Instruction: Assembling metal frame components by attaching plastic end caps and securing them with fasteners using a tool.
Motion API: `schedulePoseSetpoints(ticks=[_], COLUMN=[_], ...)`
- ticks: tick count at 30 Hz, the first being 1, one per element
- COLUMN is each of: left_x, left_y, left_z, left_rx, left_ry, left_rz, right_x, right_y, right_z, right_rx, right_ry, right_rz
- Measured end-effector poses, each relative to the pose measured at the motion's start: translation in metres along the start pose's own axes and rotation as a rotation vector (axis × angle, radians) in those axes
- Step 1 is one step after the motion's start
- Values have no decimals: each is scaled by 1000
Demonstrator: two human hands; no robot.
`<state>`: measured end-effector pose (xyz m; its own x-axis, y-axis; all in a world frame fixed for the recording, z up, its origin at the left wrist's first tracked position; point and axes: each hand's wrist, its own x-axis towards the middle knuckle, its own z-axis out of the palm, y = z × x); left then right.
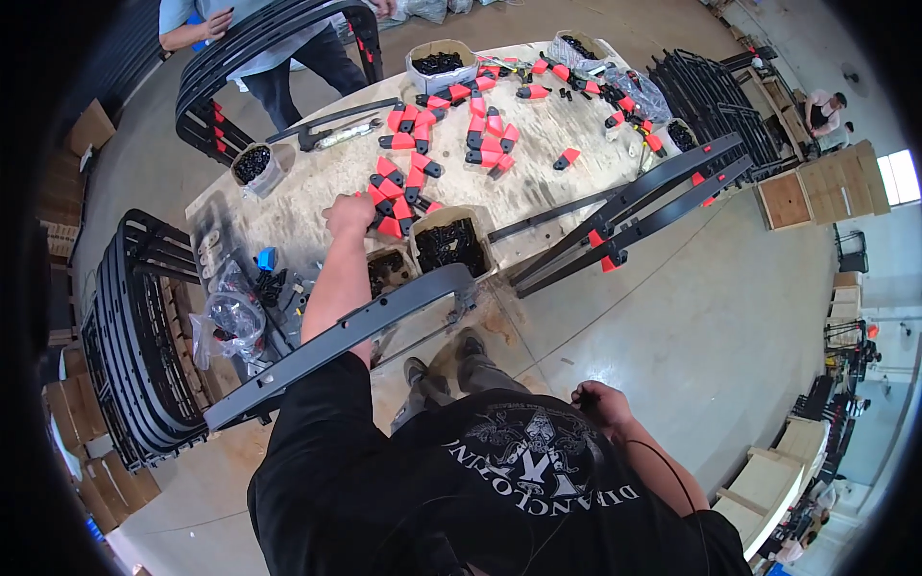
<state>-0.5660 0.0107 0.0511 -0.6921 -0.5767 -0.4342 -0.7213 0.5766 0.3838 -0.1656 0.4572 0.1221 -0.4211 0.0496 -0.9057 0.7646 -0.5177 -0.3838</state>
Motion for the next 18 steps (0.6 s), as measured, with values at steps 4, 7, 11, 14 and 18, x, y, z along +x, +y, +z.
schedulePoseSetpoints(ticks=[4,7,11,14,18], left_x=[20,-4,-28,9,2], left_y=[-16,-6,5,-48,-91], left_z=[-2,-7,-5,13,-19], left_rx=[114,201,199,-422,-1418], left_ry=[-97,-152,-28,121,-178], left_rz=[133,181,211,90,101], right_x=[20,35,60,60,61], right_y=[-31,-39,-52,-76,-89], right_z=[-11,-7,-5,9,12], right_rx=[-10,-84,-113,-249,-245], right_ry=[-104,-9,16,-94,-127], right_rz=[73,46,122,118,88])
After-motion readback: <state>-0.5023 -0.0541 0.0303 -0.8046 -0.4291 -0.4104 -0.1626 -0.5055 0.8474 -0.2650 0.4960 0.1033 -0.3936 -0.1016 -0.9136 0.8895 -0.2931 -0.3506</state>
